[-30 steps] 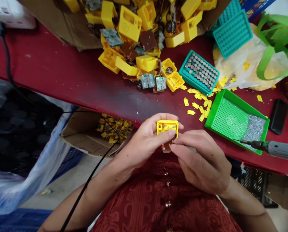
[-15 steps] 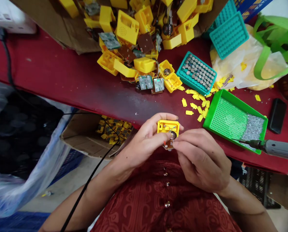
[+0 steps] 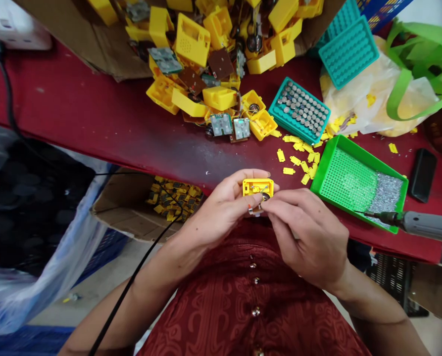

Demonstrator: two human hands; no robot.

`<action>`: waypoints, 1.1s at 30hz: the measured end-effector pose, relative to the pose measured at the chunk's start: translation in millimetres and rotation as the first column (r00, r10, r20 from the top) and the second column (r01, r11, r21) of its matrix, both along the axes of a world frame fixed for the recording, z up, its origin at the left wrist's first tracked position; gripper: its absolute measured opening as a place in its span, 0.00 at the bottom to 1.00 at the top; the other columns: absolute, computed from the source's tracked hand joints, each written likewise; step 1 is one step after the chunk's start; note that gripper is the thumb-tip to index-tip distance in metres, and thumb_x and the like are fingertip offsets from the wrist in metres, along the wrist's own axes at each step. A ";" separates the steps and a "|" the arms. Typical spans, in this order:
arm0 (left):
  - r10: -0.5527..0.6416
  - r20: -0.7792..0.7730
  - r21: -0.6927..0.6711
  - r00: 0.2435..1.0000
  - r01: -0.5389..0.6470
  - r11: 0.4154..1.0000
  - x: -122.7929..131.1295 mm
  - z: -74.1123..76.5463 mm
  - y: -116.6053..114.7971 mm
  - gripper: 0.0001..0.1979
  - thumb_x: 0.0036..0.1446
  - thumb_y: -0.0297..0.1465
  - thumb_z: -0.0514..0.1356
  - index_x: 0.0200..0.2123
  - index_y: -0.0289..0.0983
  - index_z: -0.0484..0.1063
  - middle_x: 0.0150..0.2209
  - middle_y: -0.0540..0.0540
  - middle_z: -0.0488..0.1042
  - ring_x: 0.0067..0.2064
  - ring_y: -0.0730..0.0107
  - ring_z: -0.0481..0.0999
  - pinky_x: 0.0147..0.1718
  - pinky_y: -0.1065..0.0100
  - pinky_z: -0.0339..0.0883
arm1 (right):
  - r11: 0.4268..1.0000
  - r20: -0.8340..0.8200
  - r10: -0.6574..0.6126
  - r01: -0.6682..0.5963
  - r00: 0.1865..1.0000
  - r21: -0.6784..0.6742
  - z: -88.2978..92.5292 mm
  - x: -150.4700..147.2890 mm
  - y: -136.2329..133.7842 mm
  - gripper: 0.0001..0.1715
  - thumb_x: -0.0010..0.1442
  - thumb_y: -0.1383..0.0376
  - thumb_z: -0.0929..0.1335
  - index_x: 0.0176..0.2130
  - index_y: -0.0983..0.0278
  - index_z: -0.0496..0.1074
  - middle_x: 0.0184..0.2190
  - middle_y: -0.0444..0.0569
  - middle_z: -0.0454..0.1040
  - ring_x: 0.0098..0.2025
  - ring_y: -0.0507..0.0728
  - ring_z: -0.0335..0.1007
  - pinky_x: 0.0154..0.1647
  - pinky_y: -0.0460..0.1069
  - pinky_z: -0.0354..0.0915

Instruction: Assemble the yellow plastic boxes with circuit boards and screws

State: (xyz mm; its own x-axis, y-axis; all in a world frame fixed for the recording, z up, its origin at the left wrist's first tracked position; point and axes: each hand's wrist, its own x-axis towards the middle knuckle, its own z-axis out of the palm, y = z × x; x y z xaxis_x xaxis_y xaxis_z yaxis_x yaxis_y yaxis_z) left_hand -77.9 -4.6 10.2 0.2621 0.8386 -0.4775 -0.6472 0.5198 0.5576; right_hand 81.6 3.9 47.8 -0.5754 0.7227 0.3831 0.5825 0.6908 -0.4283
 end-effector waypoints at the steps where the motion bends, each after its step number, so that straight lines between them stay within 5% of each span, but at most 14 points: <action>1: 0.006 0.041 -0.019 0.999 -0.005 1.000 -0.5 -0.2 0.3 0.13 0.51 0.24 0.66 0.43 0.36 0.75 0.40 0.46 0.80 0.40 0.69 0.78 0.41 0.69 0.71 | 1.000 0.012 -0.017 0.017 1.000 0.005 -0.1 -0.7 1.1 0.10 0.62 0.75 0.67 0.43 0.67 0.76 0.37 0.51 0.79 0.38 0.54 0.75 0.43 0.49 0.74; 6: -0.014 0.206 -0.067 0.978 0.028 0.997 -6.1 1.7 -2.1 0.18 0.47 0.24 0.63 0.44 0.35 0.77 0.42 0.44 0.79 0.42 0.64 0.78 0.42 0.63 0.75 | 0.999 0.041 -0.040 0.041 0.998 -0.015 1.8 -2.0 7.6 0.09 0.64 0.75 0.66 0.41 0.69 0.76 0.35 0.51 0.80 0.38 0.54 0.76 0.42 0.50 0.74; 14: -0.023 0.092 -0.009 0.995 0.024 1.000 -3.8 -0.1 -6.5 0.23 0.44 0.17 0.68 0.46 0.36 0.76 0.40 0.48 0.79 0.39 0.73 0.79 0.40 0.72 0.76 | 0.999 0.119 0.033 -0.033 0.992 -0.010 6.8 0.2 14.4 0.05 0.64 0.73 0.67 0.39 0.68 0.74 0.35 0.50 0.80 0.35 0.55 0.77 0.37 0.50 0.72; 26: -0.038 -0.037 0.092 0.999 0.041 0.995 -4.4 -2.4 -7.2 0.18 0.55 0.25 0.68 0.49 0.40 0.74 0.41 0.49 0.79 0.39 0.70 0.79 0.35 0.72 0.79 | 0.967 -0.187 -0.192 0.153 0.963 -0.203 2.5 0.5 8.8 0.04 0.61 0.73 0.70 0.37 0.66 0.75 0.33 0.45 0.80 0.33 0.48 0.76 0.35 0.43 0.71; 33: -0.022 -0.076 0.176 0.997 0.035 0.984 -2.1 -0.8 -9.3 0.20 0.56 0.25 0.68 0.52 0.40 0.74 0.44 0.48 0.78 0.41 0.73 0.78 0.39 0.75 0.75 | 0.963 -0.270 -0.215 0.157 0.939 -0.218 -1.4 -0.7 7.8 0.05 0.60 0.74 0.70 0.38 0.66 0.76 0.33 0.45 0.80 0.33 0.48 0.76 0.35 0.45 0.72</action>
